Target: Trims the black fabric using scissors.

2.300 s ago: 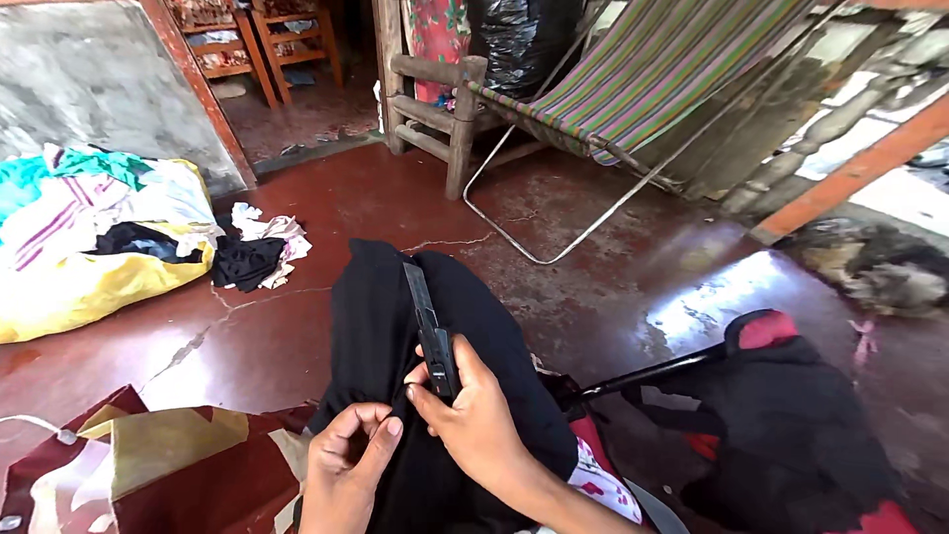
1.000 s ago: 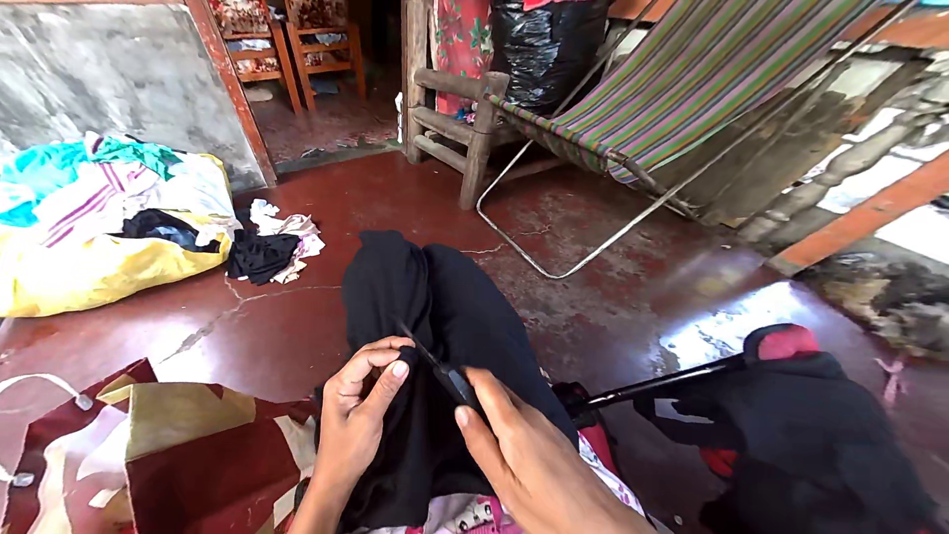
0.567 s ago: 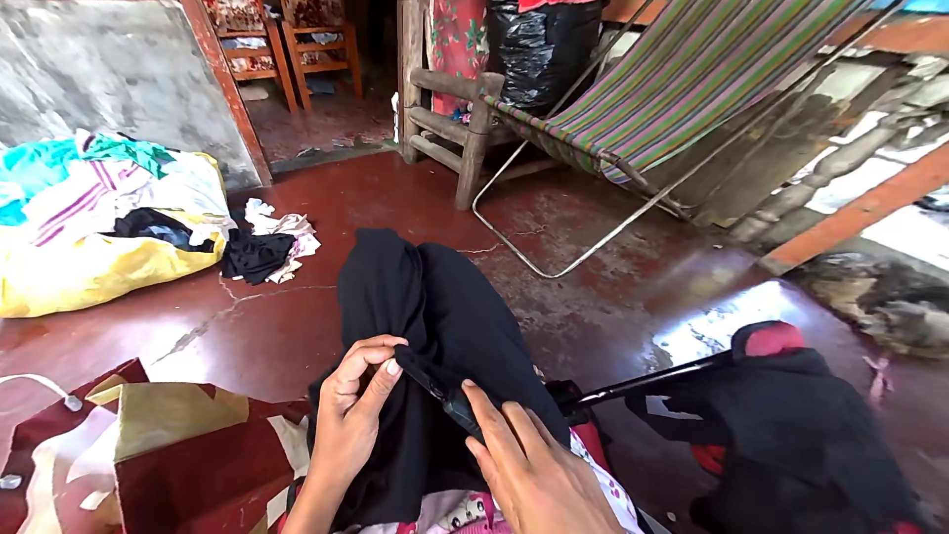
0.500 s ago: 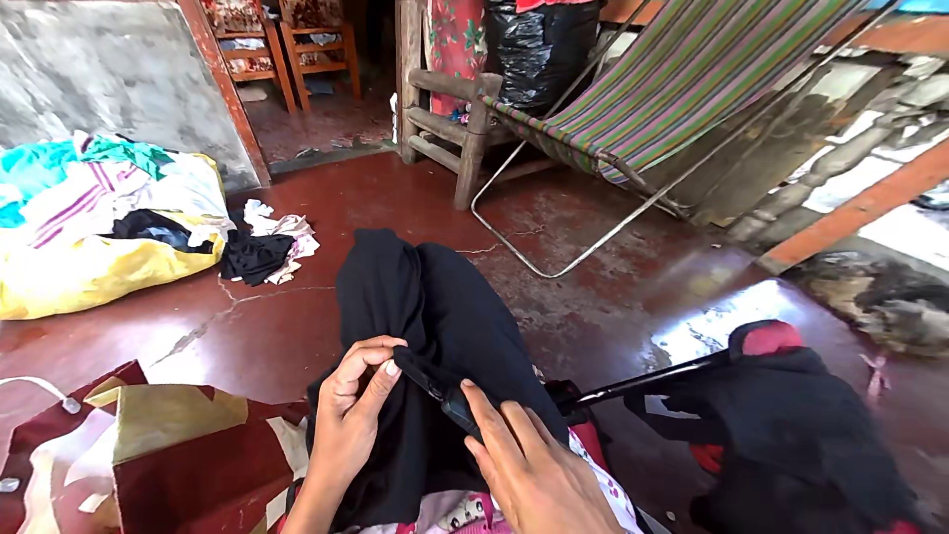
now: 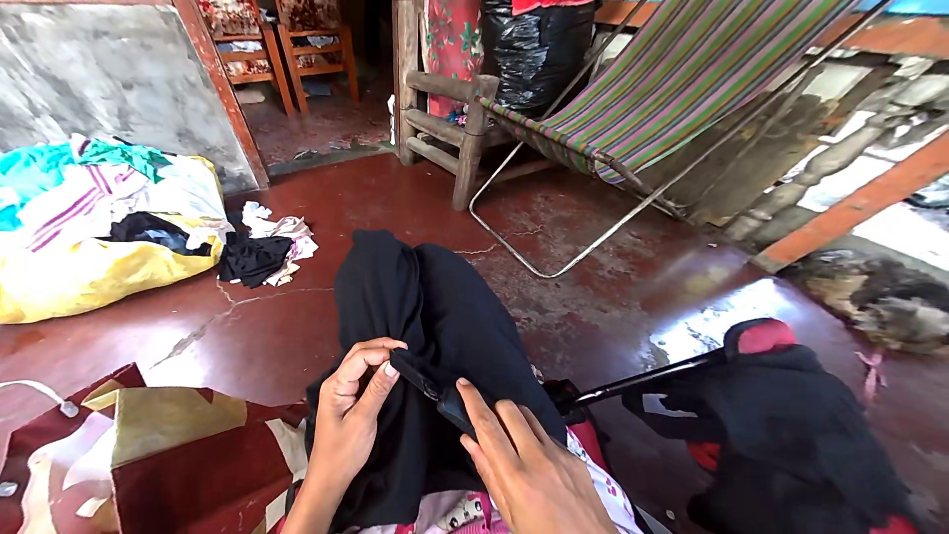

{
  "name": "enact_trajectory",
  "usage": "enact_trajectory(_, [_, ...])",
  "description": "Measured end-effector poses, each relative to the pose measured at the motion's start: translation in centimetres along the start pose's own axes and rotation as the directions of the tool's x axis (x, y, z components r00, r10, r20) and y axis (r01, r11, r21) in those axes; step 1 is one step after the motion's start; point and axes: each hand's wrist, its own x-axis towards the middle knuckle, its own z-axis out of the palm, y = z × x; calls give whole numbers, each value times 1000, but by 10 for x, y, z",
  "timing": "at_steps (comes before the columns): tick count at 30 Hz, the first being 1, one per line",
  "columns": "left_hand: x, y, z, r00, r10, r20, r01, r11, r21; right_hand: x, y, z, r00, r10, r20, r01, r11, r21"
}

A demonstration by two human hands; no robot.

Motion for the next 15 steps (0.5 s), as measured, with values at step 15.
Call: enact_trajectory(15, [0, -1, 1, 999, -31, 6, 31, 1000, -4, 10, -3, 18, 998, 1, -62, 0, 1000, 26])
